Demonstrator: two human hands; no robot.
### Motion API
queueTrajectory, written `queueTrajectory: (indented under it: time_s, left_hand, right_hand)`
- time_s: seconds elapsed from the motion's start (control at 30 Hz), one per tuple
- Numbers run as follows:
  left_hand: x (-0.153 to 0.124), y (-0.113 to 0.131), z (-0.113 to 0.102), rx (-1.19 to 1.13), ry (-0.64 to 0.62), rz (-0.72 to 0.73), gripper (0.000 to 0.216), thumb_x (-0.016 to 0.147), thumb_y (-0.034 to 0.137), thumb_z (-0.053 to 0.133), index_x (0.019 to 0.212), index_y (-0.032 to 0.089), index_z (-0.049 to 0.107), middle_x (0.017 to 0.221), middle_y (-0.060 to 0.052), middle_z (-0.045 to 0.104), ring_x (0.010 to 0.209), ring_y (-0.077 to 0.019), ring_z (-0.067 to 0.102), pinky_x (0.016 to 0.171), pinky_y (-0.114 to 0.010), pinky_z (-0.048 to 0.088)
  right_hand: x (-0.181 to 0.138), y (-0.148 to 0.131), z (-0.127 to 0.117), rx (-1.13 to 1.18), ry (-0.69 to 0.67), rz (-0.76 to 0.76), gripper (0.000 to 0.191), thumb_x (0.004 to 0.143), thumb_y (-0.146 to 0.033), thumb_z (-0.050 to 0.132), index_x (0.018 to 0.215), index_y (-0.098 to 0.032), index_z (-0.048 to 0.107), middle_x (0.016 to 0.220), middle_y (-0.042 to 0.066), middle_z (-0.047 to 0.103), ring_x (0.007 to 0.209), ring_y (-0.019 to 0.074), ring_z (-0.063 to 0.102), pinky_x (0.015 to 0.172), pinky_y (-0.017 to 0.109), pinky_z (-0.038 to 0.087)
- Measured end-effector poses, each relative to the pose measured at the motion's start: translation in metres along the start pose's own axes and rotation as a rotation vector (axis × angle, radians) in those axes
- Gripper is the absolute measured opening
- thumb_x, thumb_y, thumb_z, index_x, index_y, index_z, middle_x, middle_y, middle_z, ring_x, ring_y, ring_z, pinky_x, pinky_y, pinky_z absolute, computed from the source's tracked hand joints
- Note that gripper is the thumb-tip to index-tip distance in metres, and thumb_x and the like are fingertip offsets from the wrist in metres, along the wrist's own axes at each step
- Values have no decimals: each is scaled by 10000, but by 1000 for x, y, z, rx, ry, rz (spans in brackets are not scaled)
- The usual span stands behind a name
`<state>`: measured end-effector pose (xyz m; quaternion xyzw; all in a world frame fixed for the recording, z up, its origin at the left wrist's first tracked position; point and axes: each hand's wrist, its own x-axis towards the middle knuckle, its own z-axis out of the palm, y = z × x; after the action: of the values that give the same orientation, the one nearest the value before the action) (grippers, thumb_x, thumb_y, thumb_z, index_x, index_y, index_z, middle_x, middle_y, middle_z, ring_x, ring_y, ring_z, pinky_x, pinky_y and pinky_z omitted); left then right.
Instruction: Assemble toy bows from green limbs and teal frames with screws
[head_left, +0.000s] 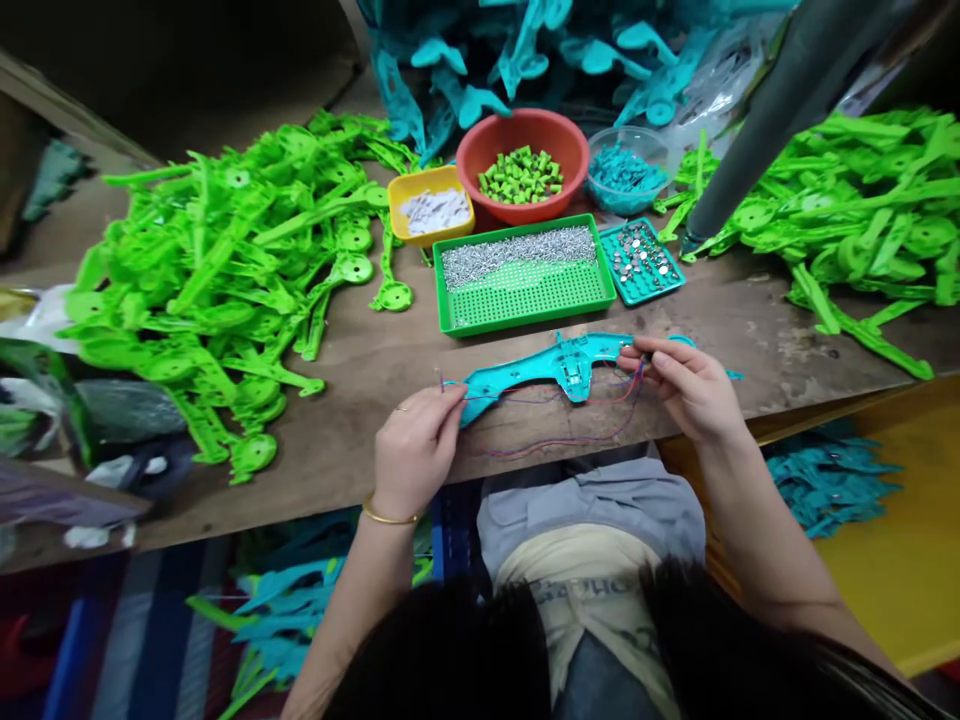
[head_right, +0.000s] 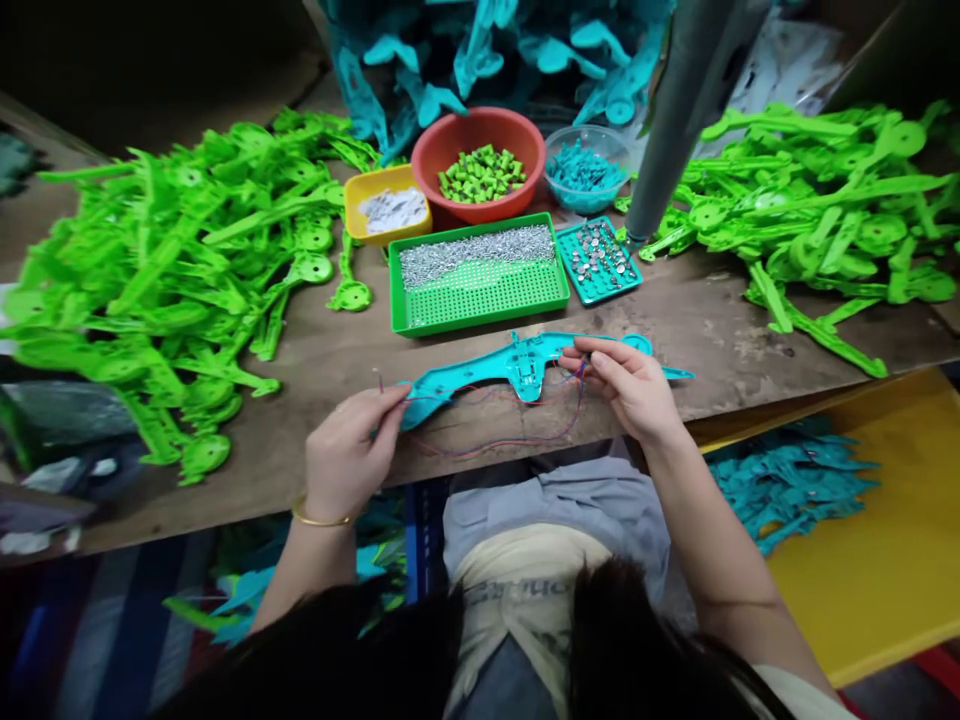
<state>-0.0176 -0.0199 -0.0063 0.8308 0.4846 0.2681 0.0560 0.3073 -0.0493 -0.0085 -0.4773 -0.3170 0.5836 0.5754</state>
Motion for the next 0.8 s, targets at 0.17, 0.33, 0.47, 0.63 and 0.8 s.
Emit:
queueTrajectory:
  time_s: [0.17,0.33,0.47,0.63,0.8]
  left_hand:
    - [12,12,-21,-121,94,-218,203,885,274,584,1023,223,723,910,-27,752,805,-167,711,793,-296,561]
    - [30,26,-23,-685,101,-640,269,828,374,644,948,141,704,746,-36,727,543,-135,663,486,-241,539]
    - [41,36,-13,-1032,93,-739,286,774,352,707,937,117,696,751,-52,726,541,-136,667,448,-220,524]
    - [28,57,6,-1132,2,-742,263,799,358,691,931,131,695,749,-48,724,577,-138,674,491,-235,554]
    - [1,70,32,-941,-129,-638,240,849,368,626,940,162,710,808,-52,746,682,-157,707,650,-275,604]
  right_hand:
    - [2,0,1,40,-7,6,246,746,-337,753,971,-239,730,1015,48,755,948,190,720,890,348,573]
    - [3,2,-3,2,9,6,227,762,-342,745,962,-236,727,974,44,762,898,188,731,773,300,606]
    - [4,3,-6,-30,20,-4,234,771,-333,743,983,-237,723,983,51,759,891,184,732,761,283,604]
    - [-1,-6,-16,-63,58,-93,220,781,-312,733,987,-237,724,985,54,758,890,192,732,795,312,603]
    - [-10,-18,-36,-71,149,-191,229,759,-302,751,980,-250,718,961,38,761,849,187,738,789,322,613]
